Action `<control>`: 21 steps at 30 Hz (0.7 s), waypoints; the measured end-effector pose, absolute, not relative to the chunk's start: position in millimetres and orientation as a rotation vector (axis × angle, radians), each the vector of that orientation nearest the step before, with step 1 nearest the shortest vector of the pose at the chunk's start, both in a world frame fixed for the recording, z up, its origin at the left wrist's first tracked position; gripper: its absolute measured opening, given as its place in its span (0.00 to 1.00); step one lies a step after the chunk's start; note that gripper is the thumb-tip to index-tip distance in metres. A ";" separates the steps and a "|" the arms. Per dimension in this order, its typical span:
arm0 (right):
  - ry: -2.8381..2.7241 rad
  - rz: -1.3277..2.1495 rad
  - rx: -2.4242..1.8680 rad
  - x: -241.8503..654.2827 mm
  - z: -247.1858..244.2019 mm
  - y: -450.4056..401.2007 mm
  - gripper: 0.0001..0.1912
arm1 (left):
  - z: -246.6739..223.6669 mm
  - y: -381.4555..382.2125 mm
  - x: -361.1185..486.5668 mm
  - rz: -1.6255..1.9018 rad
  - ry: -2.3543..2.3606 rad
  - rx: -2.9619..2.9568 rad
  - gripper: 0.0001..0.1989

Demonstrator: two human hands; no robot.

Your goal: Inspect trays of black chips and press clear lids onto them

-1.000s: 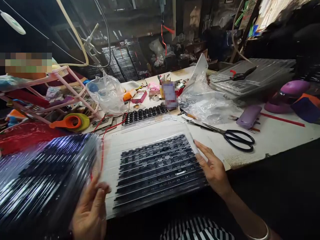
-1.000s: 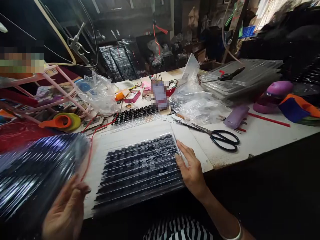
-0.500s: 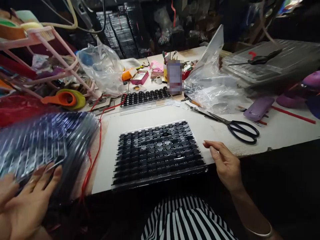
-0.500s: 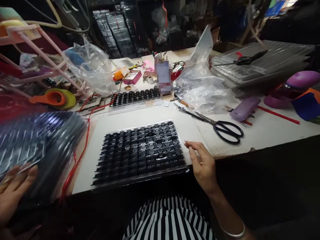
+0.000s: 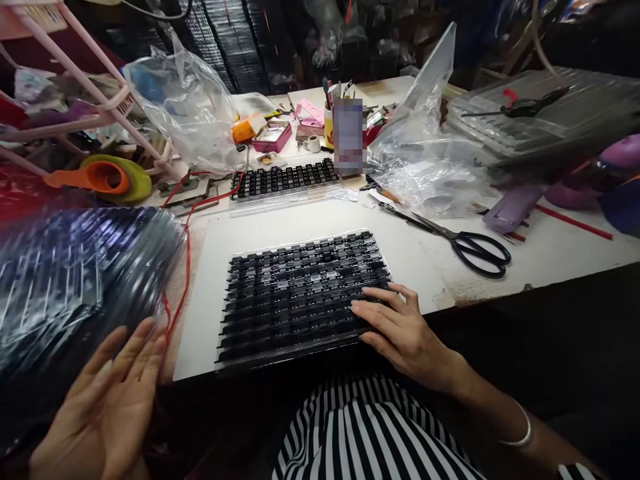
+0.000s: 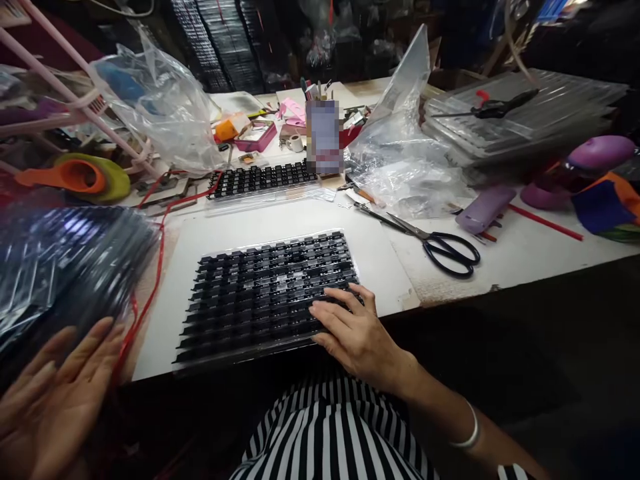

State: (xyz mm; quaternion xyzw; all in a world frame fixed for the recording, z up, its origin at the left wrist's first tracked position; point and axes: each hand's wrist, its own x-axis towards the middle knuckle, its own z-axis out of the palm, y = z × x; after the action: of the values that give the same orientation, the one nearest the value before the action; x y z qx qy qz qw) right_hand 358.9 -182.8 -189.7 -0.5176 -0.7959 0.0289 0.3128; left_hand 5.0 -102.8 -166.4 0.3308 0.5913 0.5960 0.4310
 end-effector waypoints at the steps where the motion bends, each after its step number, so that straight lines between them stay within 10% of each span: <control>1: -2.113 0.071 -1.364 358.6 -187.8 -176.5 0.15 | -168.4 -105.7 10.2 1.491 1.445 0.809 0.16; 21: -2.313 0.035 -1.475 344.4 -184.7 -110.5 0.24 | -196.0 -123.7 15.4 1.261 1.660 1.054 0.20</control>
State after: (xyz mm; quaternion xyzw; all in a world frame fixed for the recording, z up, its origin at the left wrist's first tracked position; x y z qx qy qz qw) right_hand 344.4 -110.5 -184.7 -0.5269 -0.8264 0.0126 0.1980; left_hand 15.4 -123.7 -196.0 0.4152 0.6537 0.4965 0.3920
